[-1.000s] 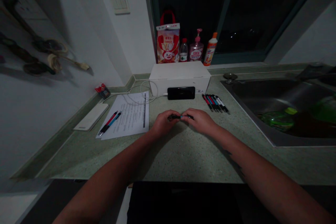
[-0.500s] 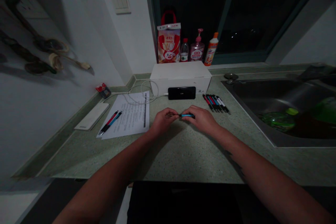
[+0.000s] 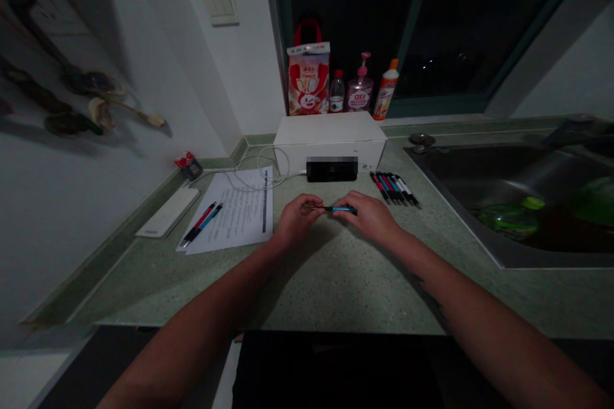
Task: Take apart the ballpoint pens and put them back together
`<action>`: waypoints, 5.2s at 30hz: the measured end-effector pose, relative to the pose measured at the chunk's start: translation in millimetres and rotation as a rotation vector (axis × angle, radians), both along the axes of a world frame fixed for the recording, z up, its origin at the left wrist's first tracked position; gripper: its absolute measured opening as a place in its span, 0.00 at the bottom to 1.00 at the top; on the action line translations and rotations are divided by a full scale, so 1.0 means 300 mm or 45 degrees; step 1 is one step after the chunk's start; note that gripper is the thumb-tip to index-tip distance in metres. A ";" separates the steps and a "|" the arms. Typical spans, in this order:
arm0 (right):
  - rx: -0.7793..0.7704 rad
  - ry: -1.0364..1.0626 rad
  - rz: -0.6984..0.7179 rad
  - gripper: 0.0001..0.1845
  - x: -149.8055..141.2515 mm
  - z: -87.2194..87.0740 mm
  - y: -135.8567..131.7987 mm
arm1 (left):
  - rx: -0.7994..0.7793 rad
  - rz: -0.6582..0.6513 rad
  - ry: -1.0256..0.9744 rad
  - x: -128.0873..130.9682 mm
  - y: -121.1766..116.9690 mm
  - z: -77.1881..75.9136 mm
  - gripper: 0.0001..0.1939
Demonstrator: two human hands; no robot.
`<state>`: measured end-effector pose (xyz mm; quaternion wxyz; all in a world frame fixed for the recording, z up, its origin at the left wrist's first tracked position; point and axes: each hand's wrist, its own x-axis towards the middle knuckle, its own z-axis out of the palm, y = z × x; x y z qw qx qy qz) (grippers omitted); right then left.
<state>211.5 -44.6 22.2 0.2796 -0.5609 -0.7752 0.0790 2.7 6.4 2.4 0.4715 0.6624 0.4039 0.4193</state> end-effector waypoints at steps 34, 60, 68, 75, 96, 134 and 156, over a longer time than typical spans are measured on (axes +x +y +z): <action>-0.100 0.183 0.026 0.11 0.002 0.009 0.002 | 0.115 0.062 0.034 -0.008 -0.005 0.014 0.09; -0.337 1.330 0.024 0.28 -0.003 -0.016 0.048 | -0.209 -0.598 -0.010 0.032 -0.104 0.012 0.16; -0.353 1.353 0.009 0.26 -0.005 -0.015 0.044 | -0.291 -0.624 -0.009 0.038 -0.114 0.009 0.20; -0.349 1.373 0.021 0.25 -0.005 -0.007 0.040 | -0.245 -0.624 -0.023 0.033 -0.113 0.017 0.16; -0.021 0.665 -0.320 0.32 0.085 -0.051 0.079 | 0.074 -0.460 0.126 0.016 -0.077 -0.005 0.13; 0.197 -0.266 -0.133 0.16 0.051 -0.112 0.160 | 0.366 0.191 0.782 -0.091 0.039 0.052 0.10; 0.257 -0.232 -0.013 0.16 0.043 -0.121 0.188 | 0.455 0.602 1.179 -0.336 0.095 0.130 0.18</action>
